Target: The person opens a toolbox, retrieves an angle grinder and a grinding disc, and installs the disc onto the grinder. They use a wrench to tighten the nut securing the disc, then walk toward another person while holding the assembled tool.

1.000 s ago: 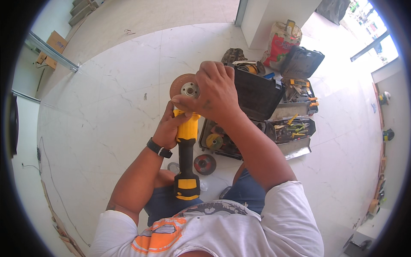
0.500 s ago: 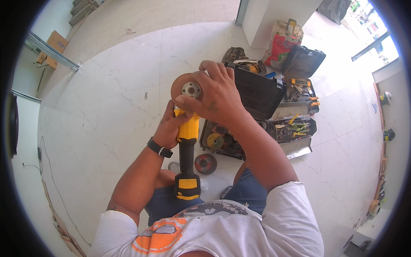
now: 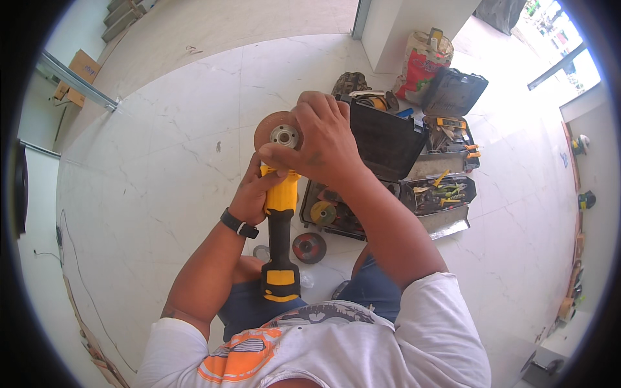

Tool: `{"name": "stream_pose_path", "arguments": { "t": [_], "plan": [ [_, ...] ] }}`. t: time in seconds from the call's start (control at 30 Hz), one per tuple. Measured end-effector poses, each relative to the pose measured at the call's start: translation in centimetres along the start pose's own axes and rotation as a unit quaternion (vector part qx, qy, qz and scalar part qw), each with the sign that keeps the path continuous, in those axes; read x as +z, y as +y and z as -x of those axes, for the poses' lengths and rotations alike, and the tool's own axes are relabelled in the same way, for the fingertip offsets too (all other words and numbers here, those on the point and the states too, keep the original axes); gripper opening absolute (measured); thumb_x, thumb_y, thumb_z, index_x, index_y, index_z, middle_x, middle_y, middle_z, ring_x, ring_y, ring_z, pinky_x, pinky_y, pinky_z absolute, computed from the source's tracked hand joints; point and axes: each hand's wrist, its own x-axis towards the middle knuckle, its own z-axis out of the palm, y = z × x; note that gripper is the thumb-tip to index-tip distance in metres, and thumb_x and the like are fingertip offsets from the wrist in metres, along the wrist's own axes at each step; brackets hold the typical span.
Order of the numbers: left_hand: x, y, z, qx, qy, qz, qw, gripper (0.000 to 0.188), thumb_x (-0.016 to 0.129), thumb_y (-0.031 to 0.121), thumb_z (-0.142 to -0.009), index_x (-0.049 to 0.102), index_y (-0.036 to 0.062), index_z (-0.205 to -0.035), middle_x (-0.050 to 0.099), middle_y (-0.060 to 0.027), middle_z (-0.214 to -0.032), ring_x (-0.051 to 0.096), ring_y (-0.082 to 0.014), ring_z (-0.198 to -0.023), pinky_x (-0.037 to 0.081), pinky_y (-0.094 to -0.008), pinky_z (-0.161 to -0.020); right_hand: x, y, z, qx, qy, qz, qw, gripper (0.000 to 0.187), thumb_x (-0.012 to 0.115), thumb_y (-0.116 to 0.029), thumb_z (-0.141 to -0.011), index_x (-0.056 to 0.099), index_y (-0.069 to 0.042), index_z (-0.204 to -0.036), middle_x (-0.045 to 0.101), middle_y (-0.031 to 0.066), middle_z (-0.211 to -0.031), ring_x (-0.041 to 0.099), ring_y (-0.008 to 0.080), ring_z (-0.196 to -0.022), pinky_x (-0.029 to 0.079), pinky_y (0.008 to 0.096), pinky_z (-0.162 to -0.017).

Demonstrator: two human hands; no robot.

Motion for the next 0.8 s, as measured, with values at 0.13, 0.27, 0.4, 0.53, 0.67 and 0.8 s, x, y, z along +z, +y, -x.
{"name": "stream_pose_path", "arguments": {
  "t": [0.13,0.27,0.4,0.53,0.67,0.8],
  "plan": [
    [-0.4,-0.2,-0.1,-0.014,0.006,0.018,1.0,0.068,0.076,0.011,-0.093,0.035,0.0112,-0.147,0.061,-0.0114,-0.129,0.069,-0.0227,-0.111,0.062,-0.0392,-0.087,-2.2,1.1,0.0,-0.005,-0.047,-0.064,0.997,0.082,0.089,-0.049,-0.074,0.06,-0.008,-0.138,0.051,0.0165,-0.146,0.047,0.0384,-0.139,0.037,0.0499,-0.117],
    [-0.8,-0.5,-0.3,0.016,-0.008,-0.003,1.0,0.063,0.071,0.016,-0.097,0.036,0.0121,-0.15,0.063,-0.0152,-0.124,0.072,-0.0296,-0.098,0.065,-0.0465,-0.077,-3.6,1.7,0.3,0.025,-0.106,-0.111,0.988,0.094,0.091,-0.045,-0.074,0.05,-0.012,-0.152,0.044,0.0171,-0.157,0.041,0.0404,-0.147,0.036,0.0503,-0.121],
    [-0.9,-0.7,-0.2,0.027,-0.012,-0.007,1.0,0.065,0.07,0.016,-0.098,0.034,0.012,-0.152,0.063,-0.0159,-0.125,0.071,-0.0308,-0.099,0.064,-0.0467,-0.078,-3.8,1.3,0.6,0.004,-0.123,-0.112,0.986,0.097,0.091,-0.046,-0.074,0.048,-0.012,-0.154,0.042,0.0165,-0.159,0.039,0.0405,-0.149,0.036,0.0515,-0.121],
    [-0.9,-0.5,0.0,0.038,-0.033,-0.009,0.999,0.067,0.069,0.014,-0.097,0.033,0.0123,-0.154,0.063,-0.0162,-0.124,0.072,-0.031,-0.099,0.064,-0.0465,-0.078,-3.5,0.9,0.7,-0.018,-0.084,-0.132,0.988,0.079,0.088,-0.042,-0.078,0.058,-0.015,-0.145,0.044,0.0173,-0.156,0.042,0.0407,-0.145,0.035,0.0527,-0.12],
    [-0.6,-0.2,0.1,0.02,-0.034,0.007,0.999,0.07,0.071,0.011,-0.095,0.034,0.0127,-0.154,0.062,-0.0142,-0.127,0.07,-0.0286,-0.106,0.062,-0.0445,-0.085,-2.8,0.7,0.5,-0.07,-0.052,-0.119,0.989,0.055,0.084,-0.034,-0.082,0.068,-0.015,-0.132,0.048,0.0184,-0.151,0.047,0.0395,-0.14,0.033,0.0519,-0.118],
    [-0.5,-0.1,0.3,-0.003,-0.031,0.033,0.999,0.073,0.074,0.006,-0.092,0.036,0.0128,-0.154,0.059,-0.0104,-0.136,0.065,-0.0241,-0.122,0.058,-0.0407,-0.099,-2.3,0.9,0.2,-0.094,-0.025,-0.103,0.99,0.048,0.082,-0.031,-0.082,0.069,-0.013,-0.124,0.052,0.0174,-0.144,0.05,0.0384,-0.135,0.034,0.0504,-0.115]
  ]
}}
